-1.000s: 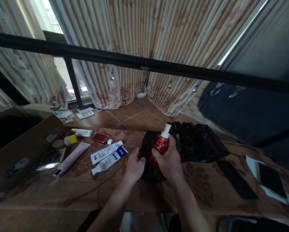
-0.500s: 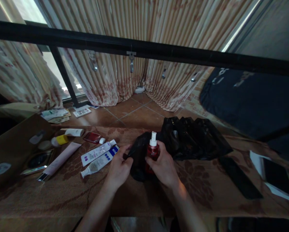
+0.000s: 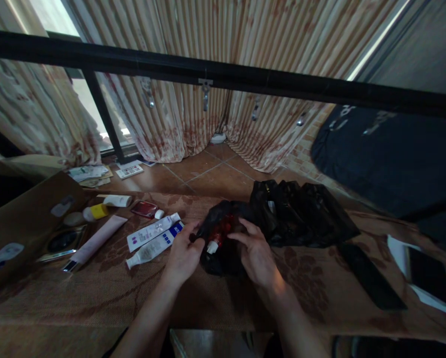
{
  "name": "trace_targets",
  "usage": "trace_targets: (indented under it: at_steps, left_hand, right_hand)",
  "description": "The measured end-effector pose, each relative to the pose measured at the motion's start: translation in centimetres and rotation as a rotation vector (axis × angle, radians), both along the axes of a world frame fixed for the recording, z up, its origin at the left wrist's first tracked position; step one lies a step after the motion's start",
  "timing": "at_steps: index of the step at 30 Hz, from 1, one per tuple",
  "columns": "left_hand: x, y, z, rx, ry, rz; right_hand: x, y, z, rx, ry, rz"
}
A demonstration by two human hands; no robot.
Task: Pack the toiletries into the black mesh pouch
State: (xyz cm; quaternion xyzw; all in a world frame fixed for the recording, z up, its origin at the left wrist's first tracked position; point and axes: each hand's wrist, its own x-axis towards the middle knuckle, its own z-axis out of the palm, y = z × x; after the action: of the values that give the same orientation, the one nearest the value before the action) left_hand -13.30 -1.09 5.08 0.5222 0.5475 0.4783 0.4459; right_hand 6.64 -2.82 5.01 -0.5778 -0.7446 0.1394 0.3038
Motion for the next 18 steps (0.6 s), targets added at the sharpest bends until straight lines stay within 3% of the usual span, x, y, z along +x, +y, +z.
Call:
trace_targets:
  at_steps: [5, 9, 13, 18]
  left_hand:
    - [0.2, -0.1, 0.3, -0.007, -0.001, -0.009]
    - [0.2, -0.3, 0.6, -0.022, -0.001, -0.030]
    - [0.2, -0.3, 0.7, -0.010, -0.011, -0.023]
    - [0.2, -0.2, 0.7, -0.042, -0.011, -0.039]
  right_hand:
    - [-2.0, -0.6, 1.8, -0.173, 0.031, -0.097]
    - [-4.4, -1.1, 3.3, -0.305, -0.156, 0.090]
    - [-5.6, -1.2, 3.2, -0.412, -0.398, 0.129]
    - [-5.3, -0.8, 2.9, -0.411, -0.342, 0.131]
